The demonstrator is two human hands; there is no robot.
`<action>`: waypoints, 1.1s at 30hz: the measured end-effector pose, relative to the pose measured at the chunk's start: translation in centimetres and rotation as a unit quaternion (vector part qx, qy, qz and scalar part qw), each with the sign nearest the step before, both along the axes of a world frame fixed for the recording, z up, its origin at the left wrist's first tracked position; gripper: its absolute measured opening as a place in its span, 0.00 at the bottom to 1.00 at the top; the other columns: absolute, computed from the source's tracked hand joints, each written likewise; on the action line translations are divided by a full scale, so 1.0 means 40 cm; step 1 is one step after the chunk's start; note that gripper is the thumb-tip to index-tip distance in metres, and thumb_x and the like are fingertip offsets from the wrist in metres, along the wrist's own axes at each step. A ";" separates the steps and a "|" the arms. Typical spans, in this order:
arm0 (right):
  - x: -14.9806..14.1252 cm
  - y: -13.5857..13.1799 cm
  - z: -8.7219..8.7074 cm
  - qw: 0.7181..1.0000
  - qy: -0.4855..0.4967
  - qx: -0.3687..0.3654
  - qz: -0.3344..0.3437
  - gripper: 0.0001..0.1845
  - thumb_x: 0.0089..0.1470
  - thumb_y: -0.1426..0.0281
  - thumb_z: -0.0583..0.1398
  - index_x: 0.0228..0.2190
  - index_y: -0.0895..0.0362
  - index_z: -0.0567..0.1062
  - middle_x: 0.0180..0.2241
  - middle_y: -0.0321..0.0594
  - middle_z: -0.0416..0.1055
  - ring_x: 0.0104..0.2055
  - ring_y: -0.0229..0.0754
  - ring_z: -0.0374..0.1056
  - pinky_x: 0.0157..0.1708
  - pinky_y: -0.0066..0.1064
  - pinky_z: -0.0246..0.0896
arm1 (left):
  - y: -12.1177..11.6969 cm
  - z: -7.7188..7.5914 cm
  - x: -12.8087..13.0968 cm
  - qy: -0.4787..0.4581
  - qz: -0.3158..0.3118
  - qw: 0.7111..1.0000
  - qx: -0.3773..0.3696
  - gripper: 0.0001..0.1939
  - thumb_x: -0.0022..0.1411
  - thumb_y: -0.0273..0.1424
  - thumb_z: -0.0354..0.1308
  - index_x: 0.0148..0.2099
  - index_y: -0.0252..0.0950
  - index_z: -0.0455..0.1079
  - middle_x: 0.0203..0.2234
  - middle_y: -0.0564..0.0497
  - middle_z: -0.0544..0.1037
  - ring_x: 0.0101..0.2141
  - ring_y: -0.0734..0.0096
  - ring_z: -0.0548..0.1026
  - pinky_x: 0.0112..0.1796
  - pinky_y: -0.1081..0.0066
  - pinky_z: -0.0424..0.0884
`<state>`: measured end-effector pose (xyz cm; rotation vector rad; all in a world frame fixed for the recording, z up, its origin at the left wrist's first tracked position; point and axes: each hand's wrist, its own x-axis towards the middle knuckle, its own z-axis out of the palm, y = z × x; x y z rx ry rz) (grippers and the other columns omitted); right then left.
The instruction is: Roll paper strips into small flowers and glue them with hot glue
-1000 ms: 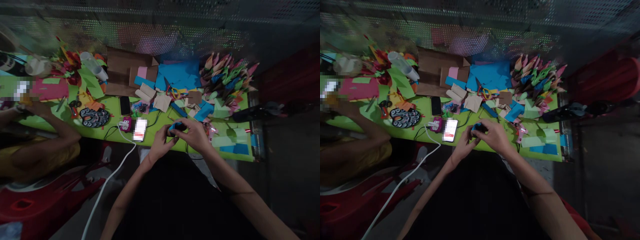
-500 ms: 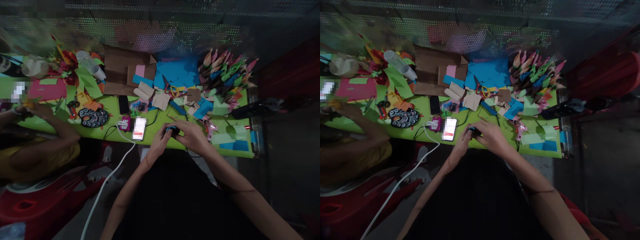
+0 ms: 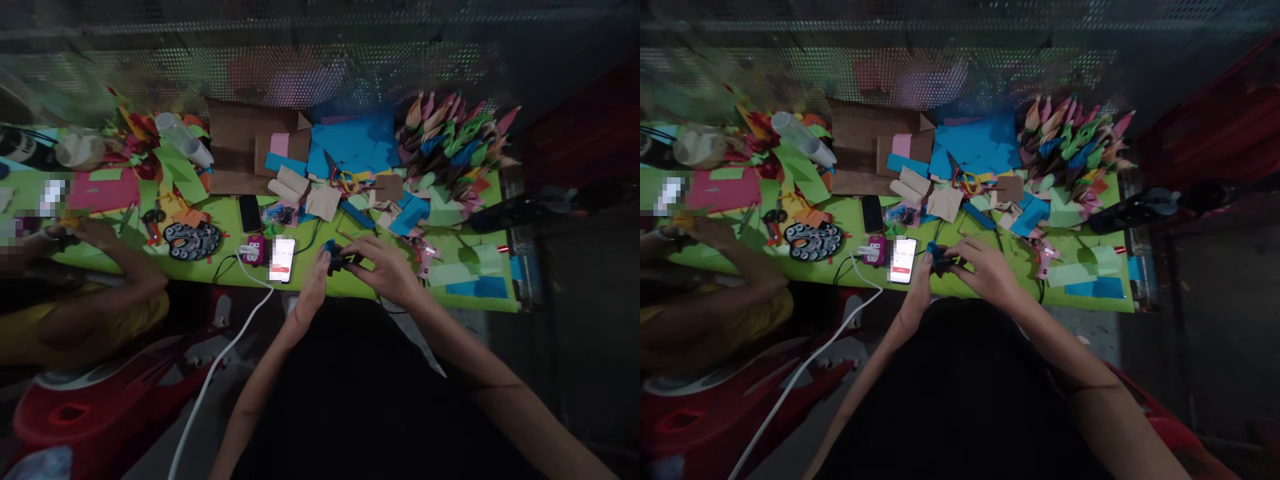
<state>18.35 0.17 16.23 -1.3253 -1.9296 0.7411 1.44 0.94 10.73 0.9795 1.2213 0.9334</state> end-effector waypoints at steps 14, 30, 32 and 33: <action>-0.028 0.009 -0.040 0.997 0.031 0.051 -0.052 0.11 0.59 0.74 0.58 0.38 0.50 0.80 0.39 0.43 0.76 0.43 0.47 0.73 0.42 0.37 0.70 | 0.004 -0.001 -0.012 0.024 -0.042 0.995 0.087 0.26 0.63 0.55 0.53 0.46 0.38 0.73 0.40 0.46 0.77 0.42 0.62 0.73 0.45 0.64 0.70; -0.047 0.008 -0.021 0.980 0.067 -0.128 -0.134 0.22 0.56 0.50 0.62 0.23 0.54 0.70 0.22 0.35 0.69 0.25 0.39 0.64 0.25 0.30 0.53 | -0.016 -0.015 -0.011 0.186 -0.026 0.937 0.296 0.35 0.62 0.61 0.46 0.56 0.40 0.69 0.46 0.41 0.75 0.47 0.55 0.70 0.52 0.57 0.64; -0.048 0.007 -0.021 0.979 0.066 -0.131 -0.139 0.22 0.56 0.50 0.63 0.23 0.54 0.70 0.22 0.35 0.69 0.25 0.39 0.64 0.25 0.30 0.53 | -0.015 -0.017 -0.014 0.203 -0.030 0.924 0.322 0.32 0.64 0.58 0.46 0.56 0.40 0.69 0.45 0.41 0.75 0.47 0.54 0.70 0.51 0.57 0.63; -0.048 0.007 -0.021 0.979 0.066 -0.130 -0.143 0.22 0.56 0.51 0.63 0.23 0.54 0.70 0.21 0.35 0.69 0.25 0.39 0.64 0.25 0.30 0.53 | -0.014 -0.018 -0.015 0.211 -0.033 0.918 0.333 0.31 0.64 0.57 0.47 0.56 0.40 0.69 0.45 0.41 0.75 0.47 0.54 0.70 0.51 0.56 0.62</action>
